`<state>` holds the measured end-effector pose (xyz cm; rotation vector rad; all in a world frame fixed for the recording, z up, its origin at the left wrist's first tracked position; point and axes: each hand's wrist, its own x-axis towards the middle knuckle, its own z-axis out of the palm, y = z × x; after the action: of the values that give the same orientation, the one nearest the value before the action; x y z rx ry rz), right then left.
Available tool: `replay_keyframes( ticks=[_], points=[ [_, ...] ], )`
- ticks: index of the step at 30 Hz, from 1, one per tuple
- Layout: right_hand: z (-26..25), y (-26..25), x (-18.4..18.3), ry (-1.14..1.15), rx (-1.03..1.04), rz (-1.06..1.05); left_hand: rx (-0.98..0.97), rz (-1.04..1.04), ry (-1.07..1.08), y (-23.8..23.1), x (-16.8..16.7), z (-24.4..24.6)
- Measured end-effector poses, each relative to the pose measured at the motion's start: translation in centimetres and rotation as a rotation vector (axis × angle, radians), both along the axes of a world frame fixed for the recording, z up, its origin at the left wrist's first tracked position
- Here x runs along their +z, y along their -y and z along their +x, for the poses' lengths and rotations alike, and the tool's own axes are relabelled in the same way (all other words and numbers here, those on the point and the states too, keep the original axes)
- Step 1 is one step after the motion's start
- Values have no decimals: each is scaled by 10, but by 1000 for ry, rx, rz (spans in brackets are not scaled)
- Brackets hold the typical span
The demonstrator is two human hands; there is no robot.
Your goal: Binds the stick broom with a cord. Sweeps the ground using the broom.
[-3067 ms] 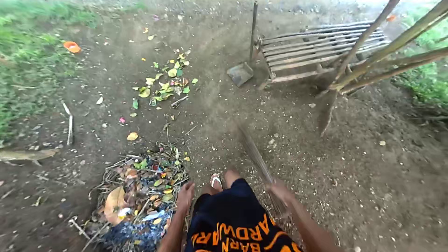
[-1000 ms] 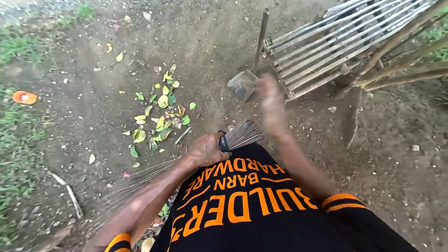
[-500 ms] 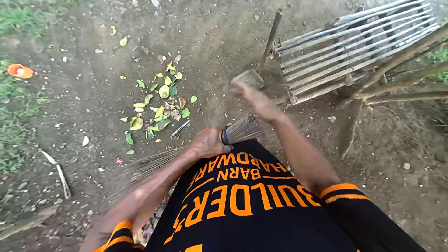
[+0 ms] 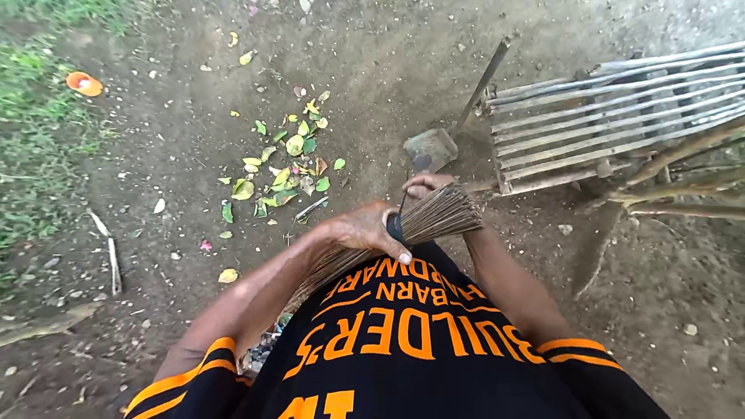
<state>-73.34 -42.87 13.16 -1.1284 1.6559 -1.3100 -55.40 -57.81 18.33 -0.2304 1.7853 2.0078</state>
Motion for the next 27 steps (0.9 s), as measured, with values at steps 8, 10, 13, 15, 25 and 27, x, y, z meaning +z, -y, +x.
replay_keyframes(
  ticks=[8,10,13,15,25,27],
  points=[
    [-15,57,30,-822,68,-570,-46,146,-3,16,-41,24],
    [-13,67,30,-890,55,-633,-46,-18,0,12,-43,33],
    [-10,77,27,-933,84,-680,-19,-248,57,6,-35,45],
    [-10,86,26,-935,129,-700,4,-377,40,4,-36,47],
    [4,109,-27,-685,136,-501,-28,-624,-19,8,12,22],
    [16,91,-46,-605,104,-298,10,-684,-12,15,12,24]
  ],
)
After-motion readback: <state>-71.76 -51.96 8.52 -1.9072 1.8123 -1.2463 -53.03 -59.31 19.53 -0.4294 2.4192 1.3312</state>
